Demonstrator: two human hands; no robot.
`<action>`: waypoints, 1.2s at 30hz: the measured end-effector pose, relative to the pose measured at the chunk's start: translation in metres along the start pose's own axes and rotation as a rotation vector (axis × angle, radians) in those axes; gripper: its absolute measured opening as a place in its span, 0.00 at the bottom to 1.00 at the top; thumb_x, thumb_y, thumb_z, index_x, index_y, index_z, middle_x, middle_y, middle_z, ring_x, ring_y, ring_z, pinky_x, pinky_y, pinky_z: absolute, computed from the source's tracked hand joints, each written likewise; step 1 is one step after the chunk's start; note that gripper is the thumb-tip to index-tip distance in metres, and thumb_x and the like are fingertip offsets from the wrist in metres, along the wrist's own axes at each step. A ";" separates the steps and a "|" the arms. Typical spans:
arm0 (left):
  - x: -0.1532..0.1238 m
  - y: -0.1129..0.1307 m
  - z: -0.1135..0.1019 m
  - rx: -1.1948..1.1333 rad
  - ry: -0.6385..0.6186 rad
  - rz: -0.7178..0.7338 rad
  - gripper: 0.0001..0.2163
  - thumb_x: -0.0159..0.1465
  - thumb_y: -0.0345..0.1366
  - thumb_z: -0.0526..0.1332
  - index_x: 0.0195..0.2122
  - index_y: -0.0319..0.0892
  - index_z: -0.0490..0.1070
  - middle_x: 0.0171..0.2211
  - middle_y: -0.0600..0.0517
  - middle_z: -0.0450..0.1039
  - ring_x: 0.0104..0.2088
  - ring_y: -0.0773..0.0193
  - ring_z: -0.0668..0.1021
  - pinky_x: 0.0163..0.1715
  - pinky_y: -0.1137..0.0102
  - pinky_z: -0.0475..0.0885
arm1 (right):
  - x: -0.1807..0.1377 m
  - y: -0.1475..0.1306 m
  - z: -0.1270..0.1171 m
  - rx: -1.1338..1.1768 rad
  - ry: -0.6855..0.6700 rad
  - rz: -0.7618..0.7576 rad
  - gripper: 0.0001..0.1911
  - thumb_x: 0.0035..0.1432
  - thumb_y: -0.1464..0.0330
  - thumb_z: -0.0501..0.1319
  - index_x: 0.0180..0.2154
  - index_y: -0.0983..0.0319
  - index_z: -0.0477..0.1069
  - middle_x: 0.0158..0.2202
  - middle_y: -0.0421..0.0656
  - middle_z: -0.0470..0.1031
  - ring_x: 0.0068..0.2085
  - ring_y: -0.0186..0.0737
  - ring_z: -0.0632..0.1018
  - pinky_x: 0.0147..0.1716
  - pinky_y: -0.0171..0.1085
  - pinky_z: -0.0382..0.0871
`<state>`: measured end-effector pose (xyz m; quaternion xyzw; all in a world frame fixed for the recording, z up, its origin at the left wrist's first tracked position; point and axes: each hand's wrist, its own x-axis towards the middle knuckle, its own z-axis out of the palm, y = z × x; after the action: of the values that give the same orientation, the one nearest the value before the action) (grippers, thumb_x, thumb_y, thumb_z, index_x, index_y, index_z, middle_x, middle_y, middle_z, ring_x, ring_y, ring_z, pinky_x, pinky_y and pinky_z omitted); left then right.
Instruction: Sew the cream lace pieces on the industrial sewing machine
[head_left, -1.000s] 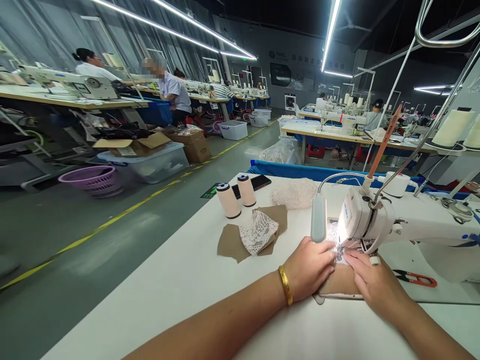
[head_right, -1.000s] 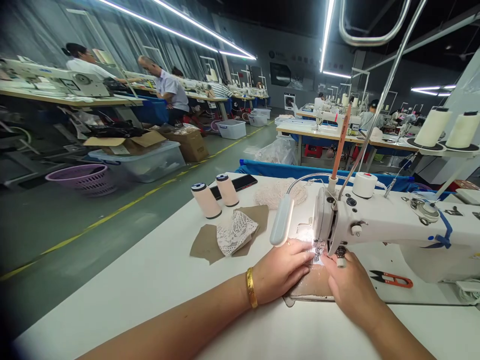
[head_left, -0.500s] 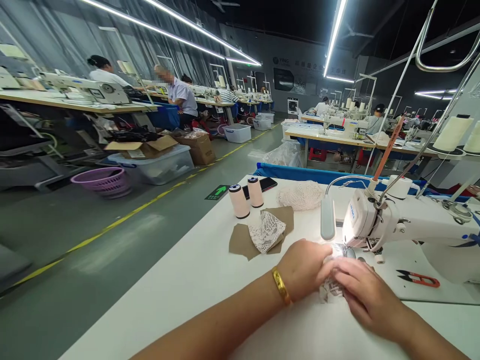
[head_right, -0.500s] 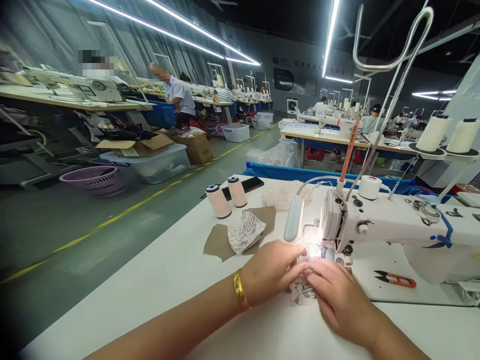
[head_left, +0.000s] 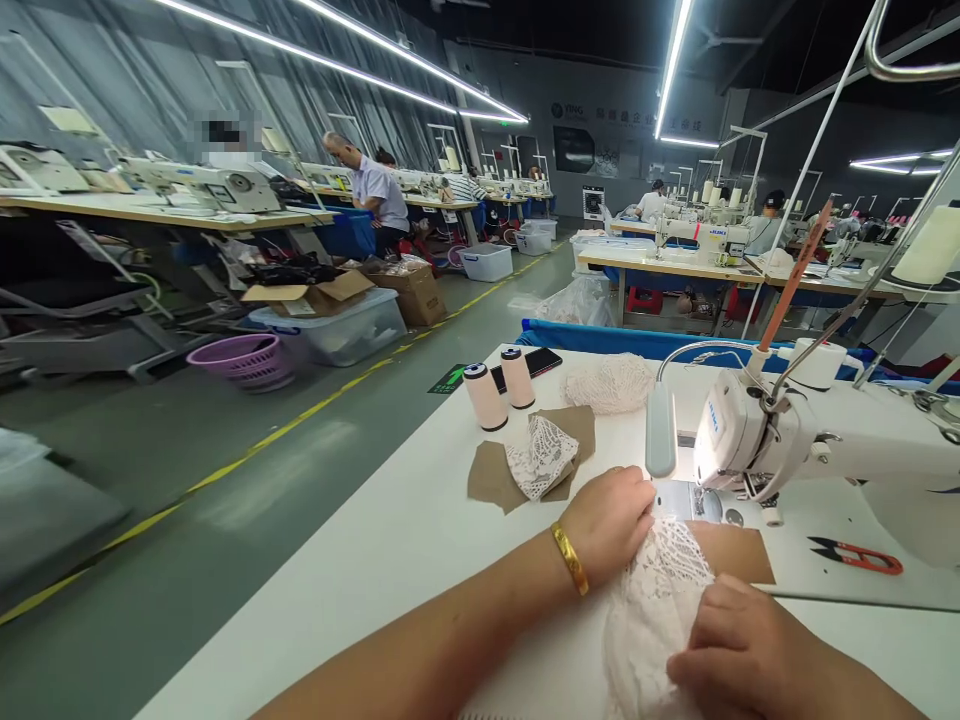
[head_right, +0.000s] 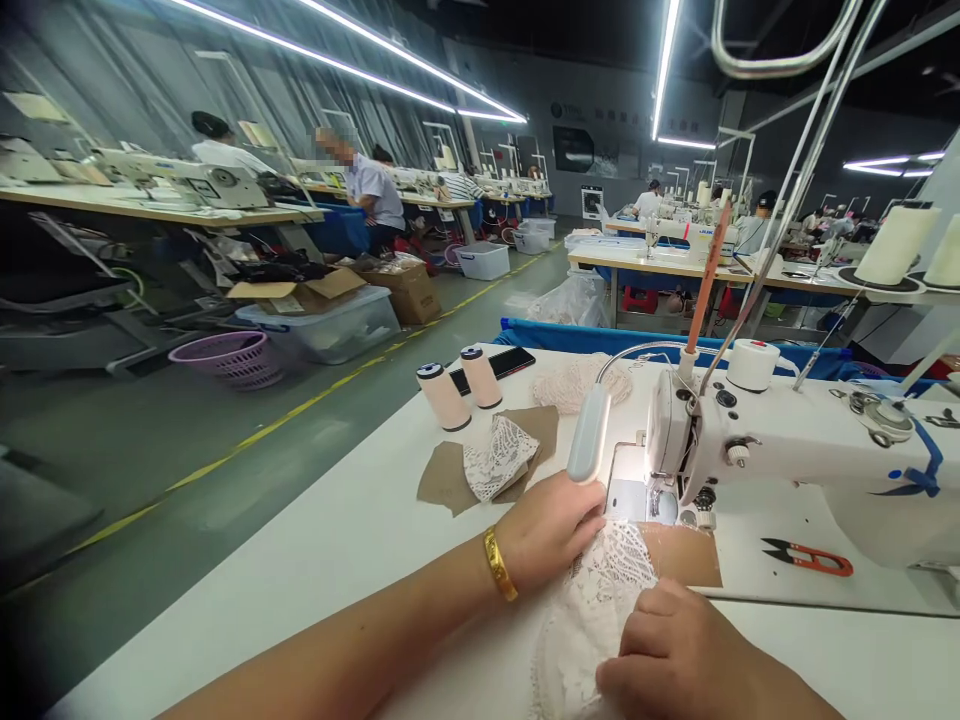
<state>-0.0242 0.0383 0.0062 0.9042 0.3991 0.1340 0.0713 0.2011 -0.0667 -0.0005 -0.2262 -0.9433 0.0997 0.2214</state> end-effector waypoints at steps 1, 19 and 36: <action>0.000 0.002 0.003 -0.025 0.012 0.030 0.06 0.66 0.30 0.61 0.32 0.44 0.68 0.33 0.50 0.74 0.35 0.58 0.77 0.37 0.65 0.71 | -0.001 -0.001 -0.002 0.043 -0.009 0.034 0.07 0.73 0.71 0.57 0.50 0.57 0.71 0.33 0.41 0.76 0.34 0.40 0.75 0.34 0.39 0.68; -0.010 0.035 0.023 -0.254 0.490 0.376 0.10 0.69 0.25 0.53 0.39 0.43 0.71 0.31 0.52 0.71 0.31 0.61 0.68 0.32 0.68 0.65 | -0.009 0.023 0.010 0.071 0.365 0.514 0.08 0.73 0.72 0.53 0.39 0.56 0.67 0.35 0.39 0.73 0.36 0.42 0.73 0.37 0.40 0.67; -0.009 0.040 0.017 -0.167 0.622 0.403 0.12 0.73 0.28 0.55 0.34 0.42 0.74 0.31 0.51 0.69 0.31 0.63 0.66 0.34 0.68 0.65 | -0.005 0.019 0.008 0.059 0.420 0.460 0.08 0.74 0.72 0.55 0.39 0.55 0.66 0.34 0.38 0.73 0.36 0.41 0.72 0.35 0.38 0.65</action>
<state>0.0026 0.0043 -0.0025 0.8718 0.2033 0.4456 -0.0077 0.2085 -0.0533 -0.0151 -0.4430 -0.7977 0.1255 0.3895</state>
